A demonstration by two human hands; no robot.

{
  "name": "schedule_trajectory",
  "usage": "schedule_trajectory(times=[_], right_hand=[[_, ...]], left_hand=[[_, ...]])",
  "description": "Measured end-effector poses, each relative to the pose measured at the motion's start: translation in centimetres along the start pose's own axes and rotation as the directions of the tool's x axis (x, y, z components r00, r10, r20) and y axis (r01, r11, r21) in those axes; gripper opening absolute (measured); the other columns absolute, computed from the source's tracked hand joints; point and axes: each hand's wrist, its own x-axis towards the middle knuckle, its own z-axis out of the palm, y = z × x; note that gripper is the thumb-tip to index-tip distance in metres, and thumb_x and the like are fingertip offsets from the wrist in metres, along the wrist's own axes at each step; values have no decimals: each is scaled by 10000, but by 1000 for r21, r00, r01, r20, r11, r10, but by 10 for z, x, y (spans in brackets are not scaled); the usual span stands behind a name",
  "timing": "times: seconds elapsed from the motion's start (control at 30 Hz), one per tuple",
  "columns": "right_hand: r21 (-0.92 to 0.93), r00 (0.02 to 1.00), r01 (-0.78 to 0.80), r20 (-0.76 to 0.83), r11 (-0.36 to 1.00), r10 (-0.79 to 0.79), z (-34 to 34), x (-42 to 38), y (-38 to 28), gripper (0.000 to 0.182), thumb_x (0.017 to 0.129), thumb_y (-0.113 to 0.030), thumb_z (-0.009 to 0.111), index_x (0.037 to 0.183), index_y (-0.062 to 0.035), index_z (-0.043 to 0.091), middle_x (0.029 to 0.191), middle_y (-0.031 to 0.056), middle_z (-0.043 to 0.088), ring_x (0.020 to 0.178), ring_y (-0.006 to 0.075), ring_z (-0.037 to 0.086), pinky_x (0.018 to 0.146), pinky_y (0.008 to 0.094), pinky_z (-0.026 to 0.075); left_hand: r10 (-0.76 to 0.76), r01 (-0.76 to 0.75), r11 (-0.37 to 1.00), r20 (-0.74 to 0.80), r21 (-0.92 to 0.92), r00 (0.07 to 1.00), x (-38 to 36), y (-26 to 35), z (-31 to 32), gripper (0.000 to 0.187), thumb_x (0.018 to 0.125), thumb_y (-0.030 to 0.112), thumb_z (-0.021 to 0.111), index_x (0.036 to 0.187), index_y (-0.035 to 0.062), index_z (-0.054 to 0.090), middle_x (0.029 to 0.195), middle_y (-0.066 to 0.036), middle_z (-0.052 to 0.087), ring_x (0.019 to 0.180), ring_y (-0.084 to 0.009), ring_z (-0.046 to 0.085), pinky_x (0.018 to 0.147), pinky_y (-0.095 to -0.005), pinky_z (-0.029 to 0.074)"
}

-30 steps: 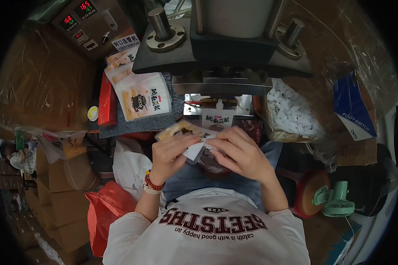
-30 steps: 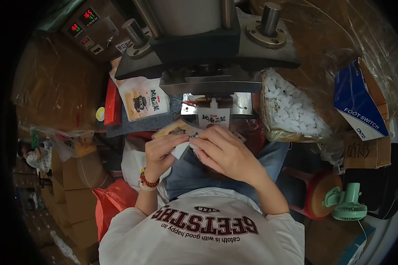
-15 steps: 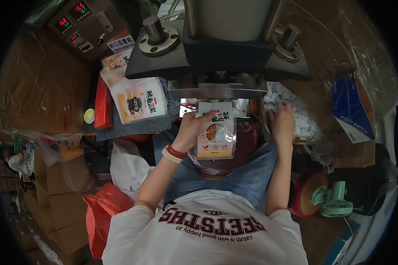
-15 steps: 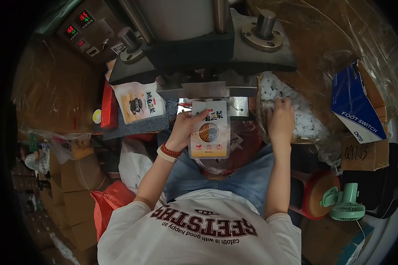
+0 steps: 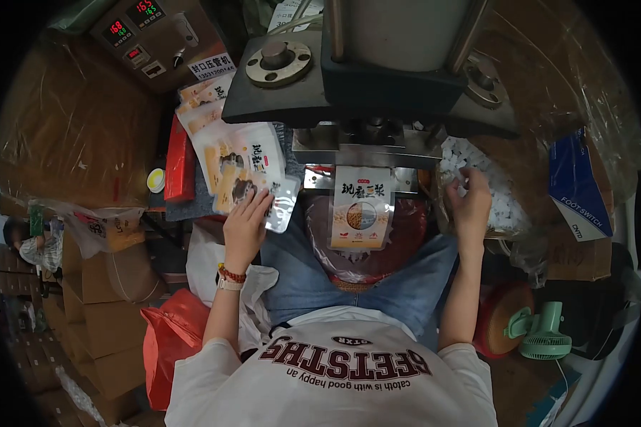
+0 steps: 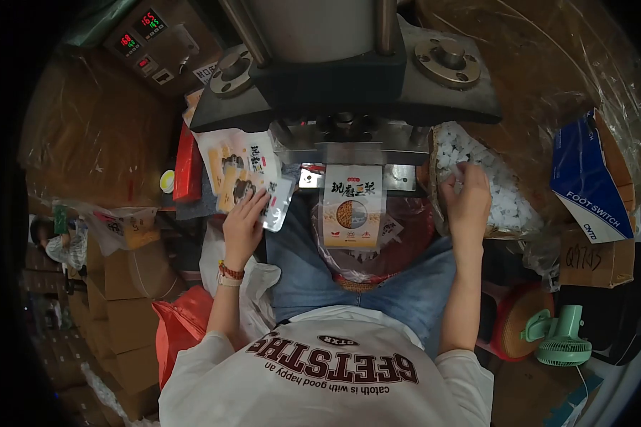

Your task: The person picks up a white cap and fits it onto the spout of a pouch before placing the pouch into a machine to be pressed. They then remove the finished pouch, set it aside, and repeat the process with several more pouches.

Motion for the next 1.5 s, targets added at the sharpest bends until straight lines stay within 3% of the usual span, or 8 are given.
schedule_trajectory(times=[0.2, 0.6, 0.9, 1.1, 1.23, 1.27, 1.43, 1.5], right_hand=[[899, 983, -180, 152, 400, 102, -30, -23, -73, 342, 791, 56, 658, 1105, 2, 531, 982, 98, 665, 895, 130, 629, 801, 246, 500], [930, 873, 60, 127, 363, -470, -22, -36, -96, 739, 781, -34, 723, 1399, 8, 319, 1105, 152, 677, 1189, 260, 557, 1026, 355, 391], [-69, 998, -29, -61, 997, 25, -27, -6, -32, 312, 843, -119, 645, 1131, -10, 597, 1002, 140, 649, 956, 316, 594, 821, 387, 491], [-117, 988, -68, 127, 991, 83, 6, -9, 3, 213, 842, -58, 576, 1038, 10, 626, 943, 179, 642, 956, 361, 578, 816, 440, 476], [-9, 981, -81, 174, 997, 82, -2, -11, 9, 216, 831, -48, 580, 1030, 24, 619, 965, 197, 639, 933, 378, 584, 819, 462, 472], [-56, 959, -104, 261, 993, 115, -5, -9, 8, 231, 836, -33, 580, 1056, 33, 607, 984, 208, 638, 931, 381, 594, 819, 447, 479], [285, 975, -203, 151, 937, 165, -26, -5, -23, 263, 859, 22, 589, 1120, 45, 566, 1032, 189, 661, 930, 305, 653, 792, 364, 515], [864, 963, -261, 202, 430, 179, -37, -13, -53, 286, 868, 56, 598, 1149, 38, 547, 1039, 137, 676, 942, 198, 659, 776, 277, 525]], left_hand=[[-368, 266, 771, -64, -579, 928, 12, 58, -29, 406, 648, -114, 524, 952, 72, 720, 973, -72, 718, 933, -253, 688, 780, -332, 542], [9, 24, 461, 32, -887, 999, 36, 122, -26, 237, 786, 27, 655, 1018, 10, 699, 907, -96, 720, 769, -155, 689, 683, -270, 534], [-129, 491, -455, 600, -743, 790, 93, 129, 12, 232, 889, 119, 667, 1039, -57, 637, 990, -125, 688, 824, -151, 682, 701, -278, 559], [-91, 610, -385, 686, -693, 722, 94, 113, 14, 347, 862, 199, 710, 1076, -53, 603, 1050, -123, 670, 889, -162, 672, 730, -277, 542], [-410, 363, 873, -88, -326, 908, 82, 67, -6, 720, 740, 401, 790, 1301, 53, 500, 1224, -115, 589, 1171, -281, 545, 965, -421, 402], [-233, 299, 934, -303, 194, 924, 76, 59, -20, 814, 718, 433, 795, 1361, 73, 449, 1330, -119, 532, 1255, -303, 486, 1045, -462, 332], [17, -17, 1000, -36, 8, 999, 13, 9, -2, 523, 775, 80, 657, 1289, 105, 562, 1294, -82, 583, 1204, -267, 545, 1006, -418, 405], [-122, 112, 969, -29, -218, 992, 3, 18, -11, 452, 746, 11, 612, 1190, 91, 624, 1186, -82, 637, 1113, -266, 600, 928, -375, 458]])
